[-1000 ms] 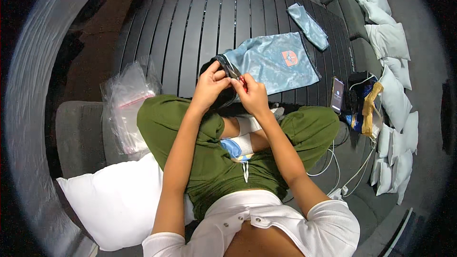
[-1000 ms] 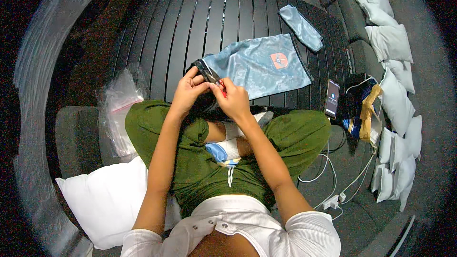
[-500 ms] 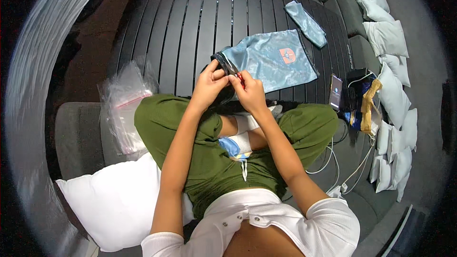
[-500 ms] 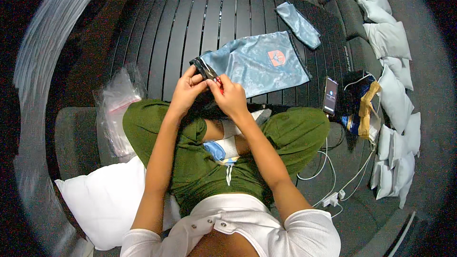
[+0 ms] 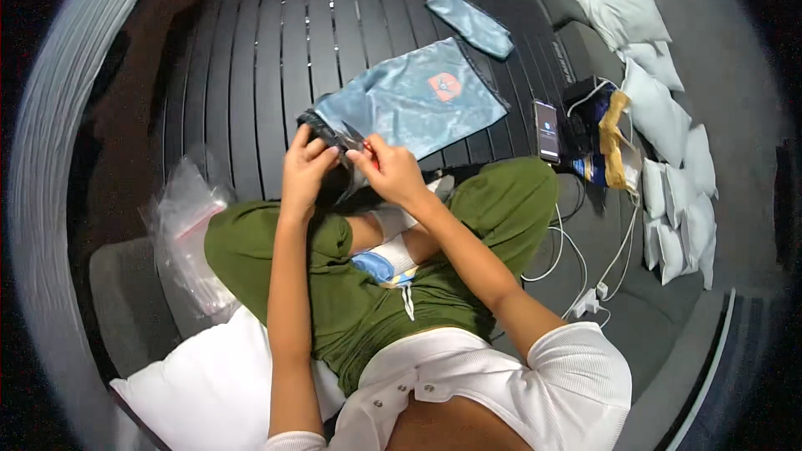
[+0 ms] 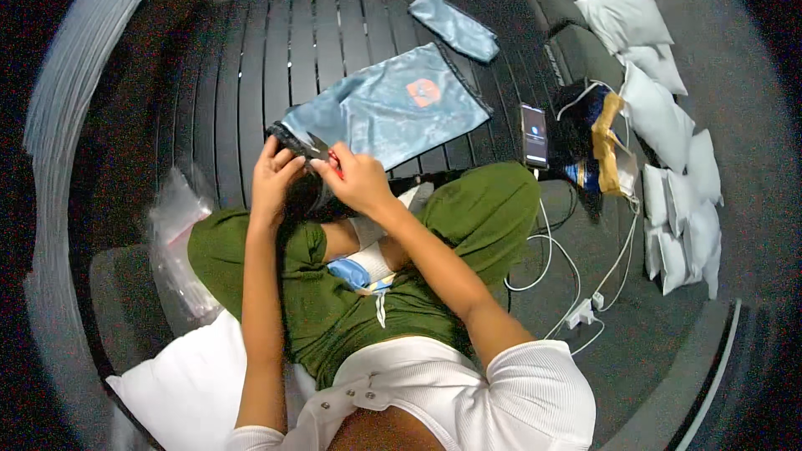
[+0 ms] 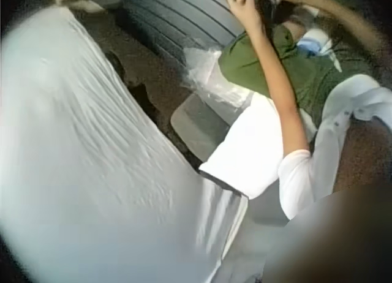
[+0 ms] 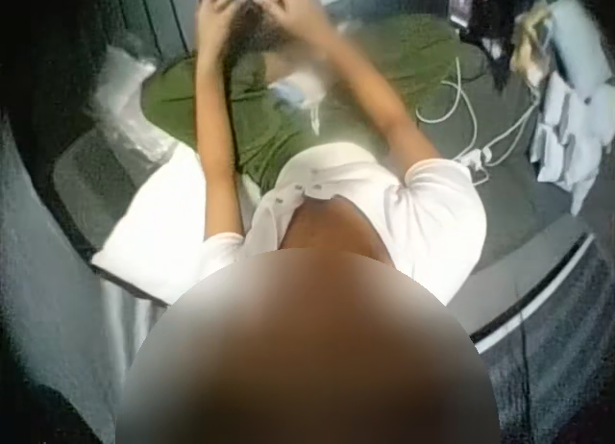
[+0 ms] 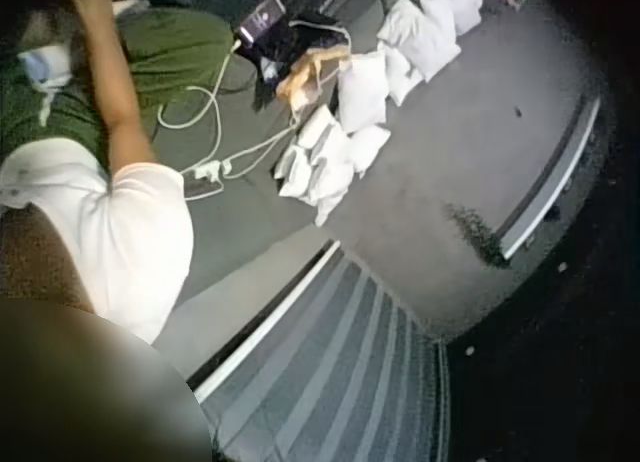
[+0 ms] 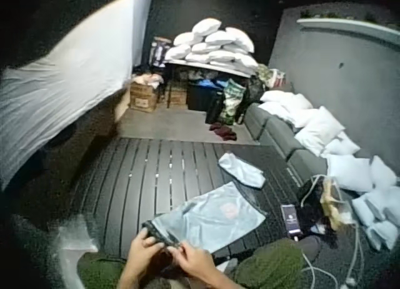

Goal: Folding and inspecting textile items, such as neck gaiters, and placing them into plastic bags.

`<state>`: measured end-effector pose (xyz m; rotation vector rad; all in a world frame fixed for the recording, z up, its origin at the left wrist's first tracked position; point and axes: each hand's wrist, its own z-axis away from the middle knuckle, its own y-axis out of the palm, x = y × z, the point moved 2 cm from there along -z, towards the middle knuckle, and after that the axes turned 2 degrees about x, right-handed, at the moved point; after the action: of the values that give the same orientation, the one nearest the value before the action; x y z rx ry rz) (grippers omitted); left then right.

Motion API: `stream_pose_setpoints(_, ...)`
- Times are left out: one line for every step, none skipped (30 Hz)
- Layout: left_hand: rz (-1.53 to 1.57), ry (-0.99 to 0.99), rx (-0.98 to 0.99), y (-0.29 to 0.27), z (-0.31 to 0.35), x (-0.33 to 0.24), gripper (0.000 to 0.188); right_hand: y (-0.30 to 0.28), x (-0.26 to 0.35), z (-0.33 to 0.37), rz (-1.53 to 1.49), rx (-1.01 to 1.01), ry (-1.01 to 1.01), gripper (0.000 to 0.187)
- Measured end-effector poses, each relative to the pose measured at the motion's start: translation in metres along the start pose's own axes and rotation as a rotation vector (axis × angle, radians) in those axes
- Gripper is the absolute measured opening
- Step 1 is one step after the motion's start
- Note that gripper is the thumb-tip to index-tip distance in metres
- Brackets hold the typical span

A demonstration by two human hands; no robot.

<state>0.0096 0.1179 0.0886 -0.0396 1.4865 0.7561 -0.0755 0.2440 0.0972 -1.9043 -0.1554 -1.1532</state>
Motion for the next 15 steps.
stream_pose_setpoints(-0.004,0.005,-0.019,-0.003,0.000,0.000,0.041,-0.008,-0.003,-0.001,0.006,-0.012,0.003,0.034)
stream_pose_setpoints(-0.015,0.014,-0.040,-0.005,-0.001,0.001,0.047,-0.021,-0.009,-0.002,0.104,-0.036,0.079,0.035)
stream_pose_setpoints(-0.016,0.017,-0.033,-0.006,-0.002,0.001,0.047,-0.036,-0.017,-0.004,0.201,-0.057,0.151,0.037)
stream_pose_setpoints(-0.011,0.006,-0.045,-0.006,-0.003,0.001,0.048,-0.053,-0.033,-0.008,0.217,-0.145,0.181,0.042)
stream_pose_setpoints(-0.008,-0.006,-0.061,-0.007,-0.002,0.001,0.049,-0.071,-0.055,-0.014,0.230,-0.229,0.211,0.047)
stream_pose_setpoints(-0.008,-0.005,-0.059,-0.006,-0.002,0.000,0.049,-0.093,-0.077,-0.020,0.174,-0.257,0.216,0.050)
stream_pose_setpoints(-0.048,-0.024,-0.032,-0.005,-0.002,0.000,0.050,-0.117,-0.098,-0.028,0.117,-0.284,0.220,0.053)
stream_pose_setpoints(-0.088,-0.041,-0.006,-0.004,-0.002,-0.001,0.050,-0.142,-0.115,-0.038,0.054,-0.290,0.334,0.054)
stream_pose_setpoints(-0.093,-0.038,-0.009,-0.004,-0.001,0.000,0.050,-0.163,-0.131,-0.047,-0.013,-0.292,0.446,0.056)
stream_pose_setpoints(-0.073,-0.066,-0.006,0.001,-0.004,0.003,0.051,-0.191,-0.154,-0.055,-0.025,-0.322,0.590,0.061)
stream_pose_setpoints(-0.055,-0.097,-0.006,0.004,-0.006,0.007,0.051,-0.211,-0.174,-0.058,-0.040,-0.348,0.738,0.065)
stream_pose_setpoints(-0.073,-0.111,-0.011,-0.002,-0.003,0.006,0.052,-0.217,-0.176,-0.061,0.093,-0.361,0.870,0.068)
stream_pose_setpoints(-0.081,-0.105,-0.016,-0.002,-0.001,0.004,0.052,-0.229,-0.178,-0.063,0.236,-0.383,0.997,0.070)
stream_pose_setpoints(-0.049,-0.095,-0.072,-0.003,0.002,0.002,0.050,-0.237,-0.196,-0.060,0.286,-0.401,0.989,0.074)
stream_pose_setpoints(-0.002,-0.082,-0.101,0.004,-0.001,0.002,0.048,-0.256,-0.225,-0.048,0.352,-0.446,0.985,0.078)
